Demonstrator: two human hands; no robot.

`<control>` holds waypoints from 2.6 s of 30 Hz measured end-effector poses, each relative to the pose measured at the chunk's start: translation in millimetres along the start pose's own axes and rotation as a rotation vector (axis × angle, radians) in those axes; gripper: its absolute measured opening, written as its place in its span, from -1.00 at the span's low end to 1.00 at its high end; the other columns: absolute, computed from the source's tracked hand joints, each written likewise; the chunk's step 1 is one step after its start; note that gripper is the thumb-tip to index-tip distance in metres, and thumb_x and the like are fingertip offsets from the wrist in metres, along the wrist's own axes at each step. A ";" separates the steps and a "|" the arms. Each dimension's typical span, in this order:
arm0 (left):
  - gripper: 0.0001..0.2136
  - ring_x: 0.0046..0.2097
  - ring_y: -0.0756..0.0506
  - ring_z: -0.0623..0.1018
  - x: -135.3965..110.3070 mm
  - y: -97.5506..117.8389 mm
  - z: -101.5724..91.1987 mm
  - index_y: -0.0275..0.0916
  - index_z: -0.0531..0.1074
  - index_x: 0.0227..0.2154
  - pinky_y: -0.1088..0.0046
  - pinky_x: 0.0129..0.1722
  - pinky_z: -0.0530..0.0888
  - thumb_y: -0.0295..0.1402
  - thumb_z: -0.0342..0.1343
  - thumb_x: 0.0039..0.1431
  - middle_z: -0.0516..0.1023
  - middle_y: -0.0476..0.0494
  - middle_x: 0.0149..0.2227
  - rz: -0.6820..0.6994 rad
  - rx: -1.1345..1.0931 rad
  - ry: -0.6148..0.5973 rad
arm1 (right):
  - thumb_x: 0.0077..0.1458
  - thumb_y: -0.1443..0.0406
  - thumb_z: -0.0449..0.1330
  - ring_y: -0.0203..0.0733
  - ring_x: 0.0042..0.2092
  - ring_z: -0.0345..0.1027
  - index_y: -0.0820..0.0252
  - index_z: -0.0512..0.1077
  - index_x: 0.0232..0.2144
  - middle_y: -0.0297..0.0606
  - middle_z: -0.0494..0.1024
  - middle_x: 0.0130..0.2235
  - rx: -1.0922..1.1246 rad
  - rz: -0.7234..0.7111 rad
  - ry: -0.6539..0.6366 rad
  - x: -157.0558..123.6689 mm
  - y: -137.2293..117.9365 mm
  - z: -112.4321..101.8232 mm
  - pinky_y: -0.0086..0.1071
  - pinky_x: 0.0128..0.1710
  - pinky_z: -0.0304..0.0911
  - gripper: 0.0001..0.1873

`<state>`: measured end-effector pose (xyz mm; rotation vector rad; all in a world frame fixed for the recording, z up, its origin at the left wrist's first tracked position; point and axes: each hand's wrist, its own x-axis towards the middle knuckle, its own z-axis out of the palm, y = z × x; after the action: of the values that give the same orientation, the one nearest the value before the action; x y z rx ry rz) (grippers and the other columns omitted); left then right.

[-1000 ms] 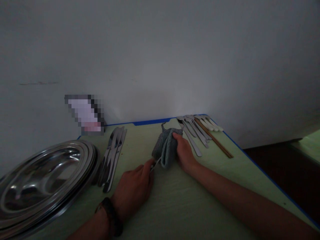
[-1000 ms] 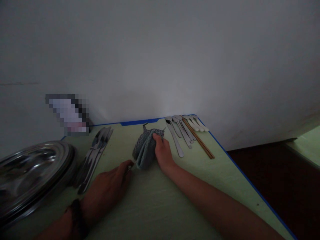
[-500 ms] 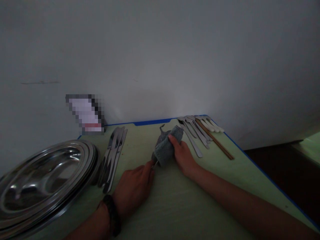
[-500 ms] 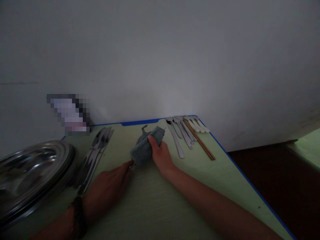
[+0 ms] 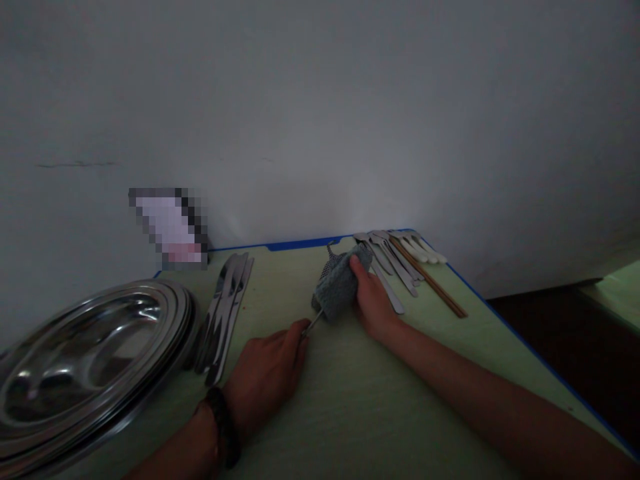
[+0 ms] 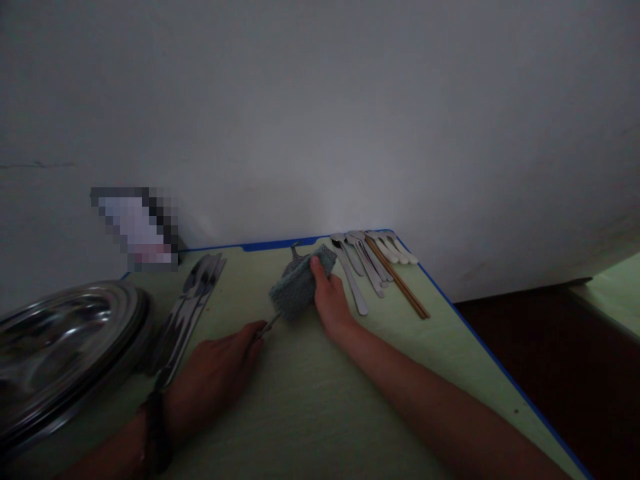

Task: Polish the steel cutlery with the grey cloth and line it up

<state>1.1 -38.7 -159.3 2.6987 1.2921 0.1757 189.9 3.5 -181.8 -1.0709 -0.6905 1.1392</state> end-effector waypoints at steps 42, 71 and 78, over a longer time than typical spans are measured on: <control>-0.65 -0.49 -0.01 0.39 0.7 -2.1 -23.4 -0.24 0.38 -0.36 0.53 -0.49 0.33 -0.17 -0.26 0.23 0.39 0.03 -0.56 -0.132 -0.602 -0.060 | -0.11 0.06 0.17 -0.13 -0.11 0.36 0.17 0.47 -0.34 -0.27 0.56 -0.35 0.074 0.068 -0.129 -19.7 3.8 11.2 -0.26 -0.07 0.18 -0.65; -0.68 -0.45 -0.04 0.43 2.6 -1.0 -24.0 -0.22 0.36 -0.34 0.49 -0.41 0.34 -0.20 -0.27 0.24 0.45 0.00 -0.49 -0.094 -0.530 -0.075 | -0.22 0.30 0.31 -0.18 -0.22 0.43 0.21 0.43 -0.38 -0.28 0.57 -0.31 0.258 0.145 -0.392 -11.2 -0.3 7.8 -0.24 -0.09 0.26 -0.74; -0.61 -0.51 -0.06 0.42 3.0 3.3 -19.9 -0.24 0.36 -0.45 0.51 -0.53 0.25 -0.04 -0.17 0.17 0.44 -0.04 -0.55 -0.112 -0.346 -0.074 | -0.21 0.23 0.31 -0.15 -0.19 0.42 0.18 0.46 -0.33 -0.25 0.56 -0.24 -0.031 -0.008 -0.294 -19.1 -2.4 9.7 -0.22 -0.10 0.27 -0.70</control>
<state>2.1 -36.9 -139.1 2.3169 1.2561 0.2574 176.4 -11.6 -174.6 -0.9339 -0.9443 1.2962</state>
